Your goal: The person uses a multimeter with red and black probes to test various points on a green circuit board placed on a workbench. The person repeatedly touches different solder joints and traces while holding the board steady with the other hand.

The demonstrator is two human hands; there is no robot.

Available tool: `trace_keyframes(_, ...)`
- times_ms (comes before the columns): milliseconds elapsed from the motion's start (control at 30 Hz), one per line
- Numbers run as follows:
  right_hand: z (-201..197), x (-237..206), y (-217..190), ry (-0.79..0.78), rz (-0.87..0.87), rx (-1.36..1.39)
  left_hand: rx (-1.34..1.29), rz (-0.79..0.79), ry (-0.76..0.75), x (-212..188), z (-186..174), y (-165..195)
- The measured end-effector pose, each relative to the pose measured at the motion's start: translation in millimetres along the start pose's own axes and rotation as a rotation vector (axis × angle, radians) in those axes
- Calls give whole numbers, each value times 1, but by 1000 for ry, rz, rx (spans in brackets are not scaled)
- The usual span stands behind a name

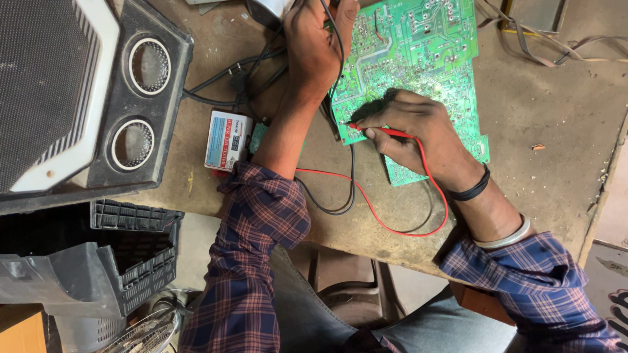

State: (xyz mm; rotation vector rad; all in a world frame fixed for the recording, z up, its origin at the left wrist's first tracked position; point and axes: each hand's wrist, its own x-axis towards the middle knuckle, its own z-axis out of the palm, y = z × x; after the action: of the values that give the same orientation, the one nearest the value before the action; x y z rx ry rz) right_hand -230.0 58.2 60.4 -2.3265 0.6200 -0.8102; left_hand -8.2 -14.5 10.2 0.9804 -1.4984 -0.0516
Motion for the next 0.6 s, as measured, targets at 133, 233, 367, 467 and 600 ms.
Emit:
trace_keyframes(133,0,1,-1,10,-1,-5,-4,-9,-3,0,1,-1)
trace_keyframes(233,0,2,-2,11,-29,-8,1,-3,1,-1,1,-1)
trace_keyframes(367,1,3,-2,5,3,-35,13,-9,-6,0,0,-1)
trace_keyframes(467,0,3,-1,-1,-6,-29,5,-25,-13,-1,0,0)
trace_keyframes(600,1,2,-2,3,-1,-40,3,-20,-15,0,0,0)
